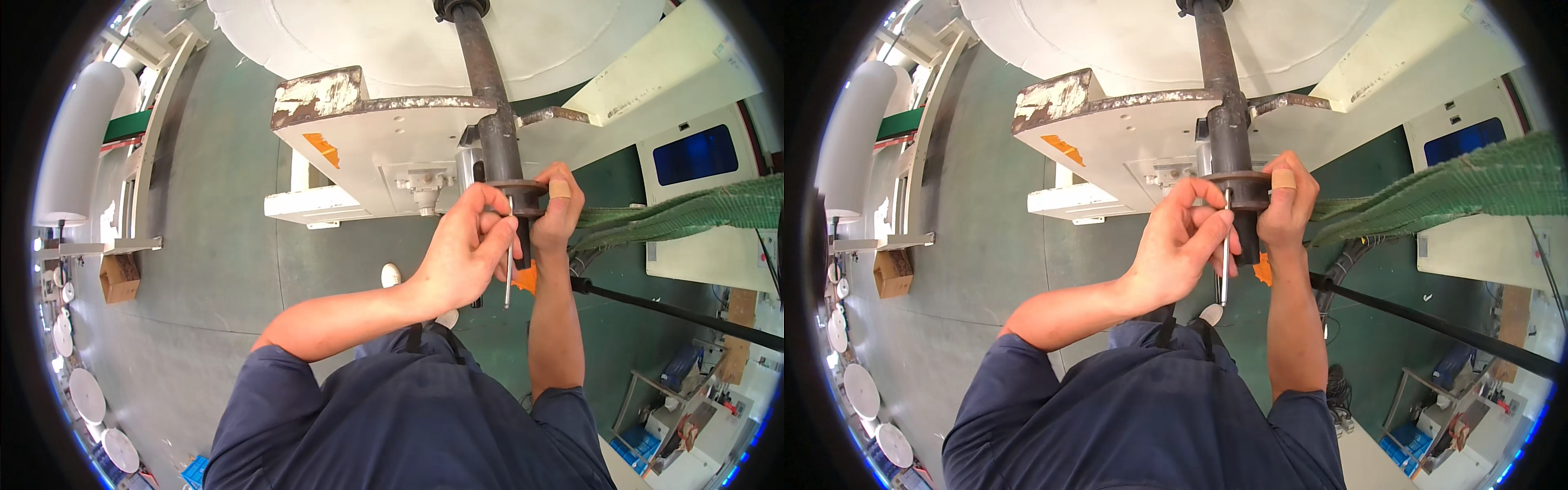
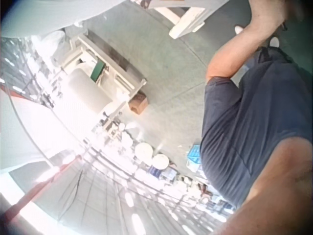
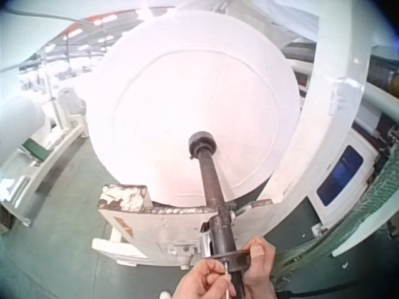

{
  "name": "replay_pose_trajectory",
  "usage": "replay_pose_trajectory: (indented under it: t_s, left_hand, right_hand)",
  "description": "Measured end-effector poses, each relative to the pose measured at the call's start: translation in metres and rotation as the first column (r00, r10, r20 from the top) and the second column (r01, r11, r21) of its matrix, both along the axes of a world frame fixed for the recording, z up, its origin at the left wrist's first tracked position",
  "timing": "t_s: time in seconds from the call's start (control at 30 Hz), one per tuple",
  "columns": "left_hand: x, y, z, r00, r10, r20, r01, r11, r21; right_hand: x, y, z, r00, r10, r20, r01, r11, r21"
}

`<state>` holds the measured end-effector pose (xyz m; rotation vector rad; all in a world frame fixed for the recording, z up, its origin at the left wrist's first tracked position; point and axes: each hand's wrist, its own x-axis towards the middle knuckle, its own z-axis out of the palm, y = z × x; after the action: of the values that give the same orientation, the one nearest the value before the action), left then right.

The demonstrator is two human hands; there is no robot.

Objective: The person assembles a cylindrical metal component onto a vertical shaft of a large white machine. They use an Allen key to tighten a set screw on the component and then secure it with a green strap. The person also uses a small metal rod to adjust the component's position.

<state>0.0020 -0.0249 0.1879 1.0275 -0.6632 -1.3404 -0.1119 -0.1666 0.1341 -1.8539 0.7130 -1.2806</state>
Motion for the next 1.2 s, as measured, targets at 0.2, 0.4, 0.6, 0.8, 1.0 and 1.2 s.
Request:
replay_pose_trajectory:
  t_s: [0.2,0.4,0.6,0.8,1.0,1.2]
  left_hand:
    - [-0.001,0.012,0.010,0.963,-0.001,0.268,0.084,0.951,-0.296]
    - [0.039,0.020,0.004,0.768,0.167,0.618,-0.034,0.975,-0.221]
    - [0.061,0.028,-0.026,0.717,0.138,0.684,-0.089,0.990,-0.108]
    - [0.069,0.011,-0.024,0.418,0.217,0.882,0.052,0.964,-0.262]
    - [0.071,0.012,-0.026,0.378,0.228,0.897,0.065,0.960,-0.272]
    - [0.065,0.002,-0.028,0.311,0.264,0.913,0.117,0.943,-0.312]
  right_hand:
    - [0.000,0.001,0.003,0.999,0.051,-0.006,-0.051,0.998,0.024]
    - [-0.006,-0.006,-0.013,0.996,0.025,0.081,-0.036,0.989,0.140]
    - [0.003,0.006,-0.067,0.821,-0.229,0.523,-0.224,0.713,0.664]
    - [-0.006,0.001,0.007,0.991,0.007,0.131,-0.034,0.978,0.204]
    - [-0.003,-0.009,-0.024,0.980,0.026,0.200,-0.070,0.973,0.220]
    - [0.007,0.008,-0.048,0.774,-0.106,0.624,-0.356,0.743,0.567]
